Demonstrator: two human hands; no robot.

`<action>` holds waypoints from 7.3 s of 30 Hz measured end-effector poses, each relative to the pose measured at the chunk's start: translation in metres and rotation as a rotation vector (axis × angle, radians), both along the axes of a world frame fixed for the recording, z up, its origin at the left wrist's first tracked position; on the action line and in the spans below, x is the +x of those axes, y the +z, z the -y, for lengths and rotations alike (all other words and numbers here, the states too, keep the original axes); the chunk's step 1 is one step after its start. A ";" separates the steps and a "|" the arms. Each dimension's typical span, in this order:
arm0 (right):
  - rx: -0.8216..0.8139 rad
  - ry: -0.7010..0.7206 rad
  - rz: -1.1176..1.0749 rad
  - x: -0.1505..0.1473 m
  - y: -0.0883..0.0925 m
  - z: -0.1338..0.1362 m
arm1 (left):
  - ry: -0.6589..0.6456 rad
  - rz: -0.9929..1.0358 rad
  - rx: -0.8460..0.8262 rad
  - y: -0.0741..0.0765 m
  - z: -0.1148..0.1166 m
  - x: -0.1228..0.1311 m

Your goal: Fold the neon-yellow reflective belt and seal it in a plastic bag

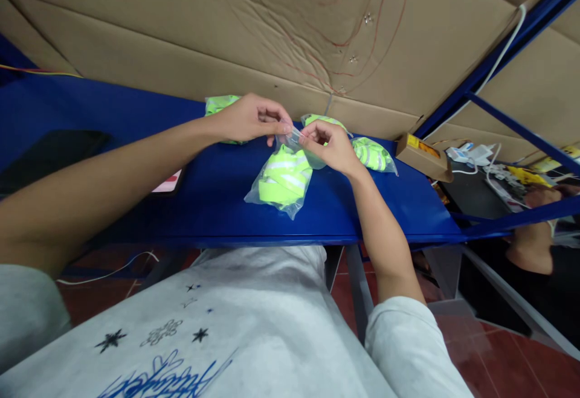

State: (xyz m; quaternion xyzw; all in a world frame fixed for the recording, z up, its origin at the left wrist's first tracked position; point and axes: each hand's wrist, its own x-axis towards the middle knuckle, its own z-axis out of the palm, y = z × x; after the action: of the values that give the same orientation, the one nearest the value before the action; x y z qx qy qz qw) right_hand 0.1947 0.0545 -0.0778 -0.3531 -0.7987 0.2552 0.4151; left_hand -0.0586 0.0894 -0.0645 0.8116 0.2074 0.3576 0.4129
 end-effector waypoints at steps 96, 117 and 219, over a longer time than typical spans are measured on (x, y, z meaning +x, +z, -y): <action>0.146 -0.008 0.312 0.000 -0.063 0.013 | -0.032 -0.609 0.132 -0.008 -0.026 -0.013; 0.210 -0.050 0.279 0.003 -0.060 0.017 | -0.020 -0.592 0.237 -0.009 -0.030 -0.019; 0.039 0.029 0.265 0.027 -0.056 -0.002 | 0.015 -0.754 0.536 -0.010 -0.023 -0.013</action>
State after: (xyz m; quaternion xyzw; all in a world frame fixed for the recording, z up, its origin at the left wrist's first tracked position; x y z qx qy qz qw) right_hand 0.2216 0.0567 -0.1334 -0.3639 -0.8564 0.1965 0.3090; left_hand -0.0718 0.1120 -0.0745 0.9616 0.2491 0.0815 0.0820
